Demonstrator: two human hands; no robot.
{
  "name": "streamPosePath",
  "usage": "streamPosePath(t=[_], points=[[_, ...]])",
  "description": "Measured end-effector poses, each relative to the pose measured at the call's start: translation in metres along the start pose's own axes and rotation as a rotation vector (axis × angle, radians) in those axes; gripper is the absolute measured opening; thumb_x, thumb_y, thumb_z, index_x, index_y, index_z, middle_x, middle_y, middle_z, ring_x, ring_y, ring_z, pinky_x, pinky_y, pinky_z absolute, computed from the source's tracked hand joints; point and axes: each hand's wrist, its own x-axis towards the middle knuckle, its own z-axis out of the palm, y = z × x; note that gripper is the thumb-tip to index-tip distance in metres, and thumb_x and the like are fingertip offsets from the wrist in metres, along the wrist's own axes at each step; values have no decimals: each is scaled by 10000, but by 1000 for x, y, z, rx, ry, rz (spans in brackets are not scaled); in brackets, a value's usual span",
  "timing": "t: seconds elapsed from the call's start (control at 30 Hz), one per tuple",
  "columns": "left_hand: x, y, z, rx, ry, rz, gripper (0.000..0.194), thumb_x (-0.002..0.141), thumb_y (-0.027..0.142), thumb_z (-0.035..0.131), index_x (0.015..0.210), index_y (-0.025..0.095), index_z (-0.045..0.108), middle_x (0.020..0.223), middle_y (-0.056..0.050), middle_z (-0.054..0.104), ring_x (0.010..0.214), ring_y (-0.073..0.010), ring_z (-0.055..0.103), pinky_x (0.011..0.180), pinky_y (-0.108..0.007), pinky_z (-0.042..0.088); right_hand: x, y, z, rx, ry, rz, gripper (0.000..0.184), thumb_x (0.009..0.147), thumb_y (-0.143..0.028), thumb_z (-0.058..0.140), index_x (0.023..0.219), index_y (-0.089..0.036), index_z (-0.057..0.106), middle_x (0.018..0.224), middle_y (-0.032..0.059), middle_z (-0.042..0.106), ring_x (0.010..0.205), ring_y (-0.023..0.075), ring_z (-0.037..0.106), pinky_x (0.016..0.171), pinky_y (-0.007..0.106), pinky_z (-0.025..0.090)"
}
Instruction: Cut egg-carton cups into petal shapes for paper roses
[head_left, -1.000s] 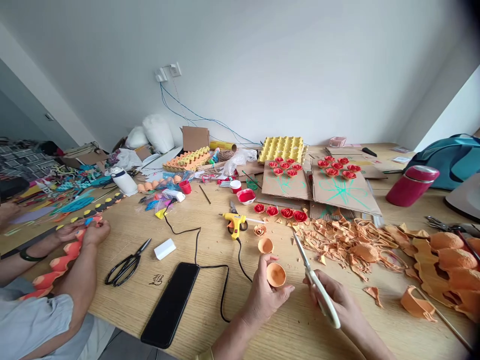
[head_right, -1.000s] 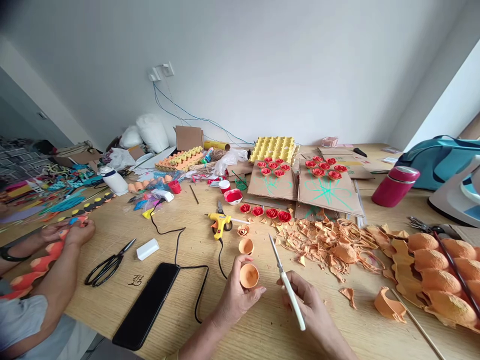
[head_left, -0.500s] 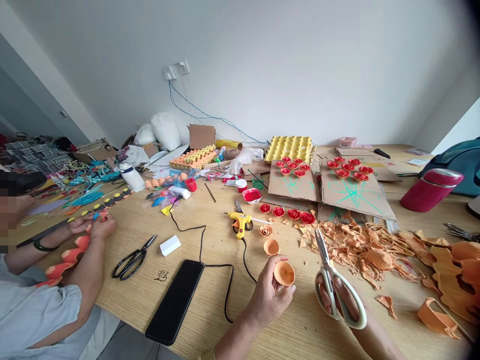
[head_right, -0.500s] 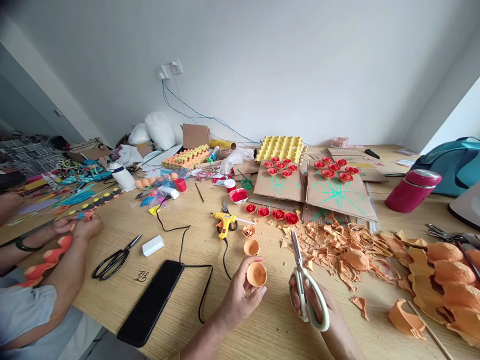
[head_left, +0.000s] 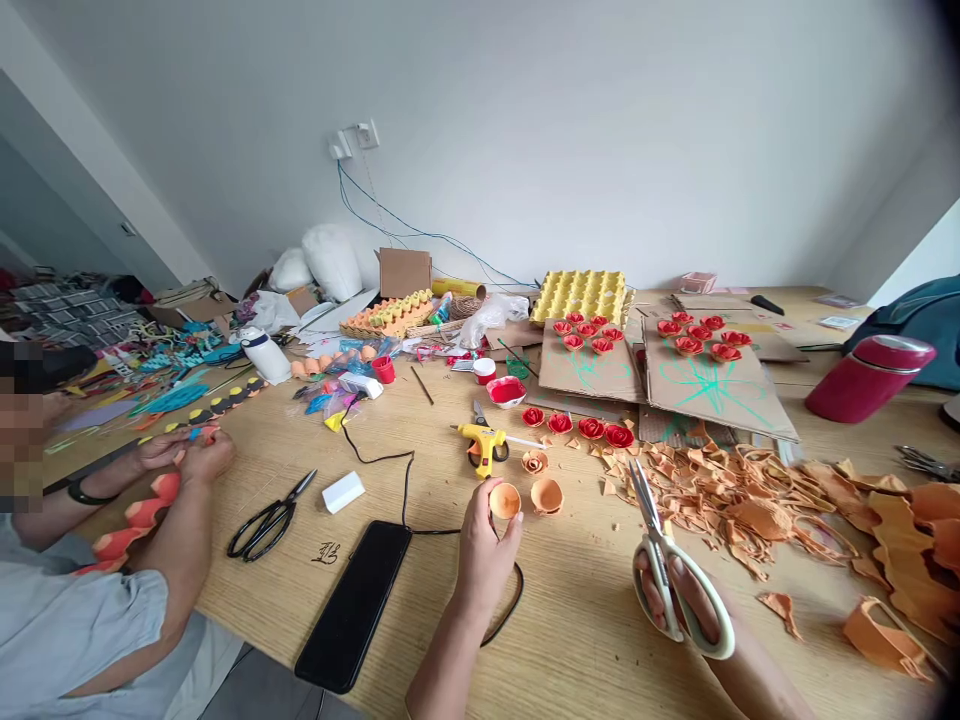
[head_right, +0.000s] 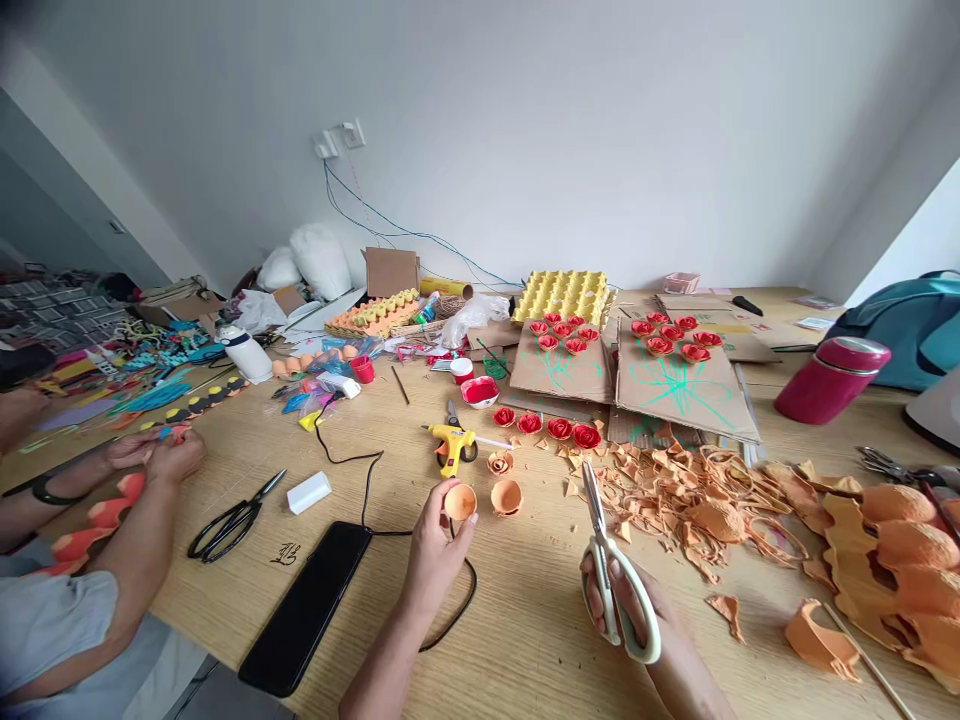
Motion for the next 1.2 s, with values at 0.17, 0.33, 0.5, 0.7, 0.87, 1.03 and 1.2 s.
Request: streamPosePath(t=[0.17,0.33,0.5,0.7,0.87,1.03,1.2], points=[[0,-12,3,245,-37,105,478,767,71,658,1207,239,579,1122,-79,619,1080,-276,567,965,-447,461,-5,-8,0,73,-50,51,410,934,-617,445,1008,-233,571,633,10,556,527,159,462,484,286,372],[1,-18,7,338,-64,64,475,762,87,681,1207,225,590,1126,-90,675,1031,-311,580,910,-486,460,-7,-11,-3,18,-18,48,450,899,-654,475,985,-225,584,611,18,557,511,169,471,479,307,402],[1,-18,6,349,-91,31,583,734,81,695,1278,218,539,1202,-99,668,1096,-330,559,936,-512,438,-1,-3,-4,20,10,90,529,799,-743,531,912,-231,602,585,27,552,459,179,470,426,331,403],[0,-15,-1,303,-104,27,653,709,-10,568,1315,219,487,1276,-100,615,1158,-313,526,981,-507,421,0,3,-6,92,70,107,523,779,-748,547,909,-244,601,576,25,539,444,178,456,406,327,387],[1,-16,-4,299,-82,42,616,697,-20,530,1252,246,521,1240,-83,623,1154,-306,523,994,-506,421,-2,5,-11,78,16,85,470,850,-666,543,976,-216,591,616,36,594,483,170,480,459,311,400],[2,-5,-8,251,-25,70,524,726,-11,516,1176,253,562,1188,-79,635,1145,-281,540,1012,-474,420,-6,-7,0,102,66,75,451,892,-647,492,1009,-222,585,607,25,586,488,167,456,464,302,367],[-19,30,-57,150,-394,52,171,853,114,521,809,258,602,868,-11,672,888,-199,637,833,-326,495,-13,-23,11,36,44,49,400,928,-604,474,1006,-224,567,636,12,574,549,159,452,520,287,369]])
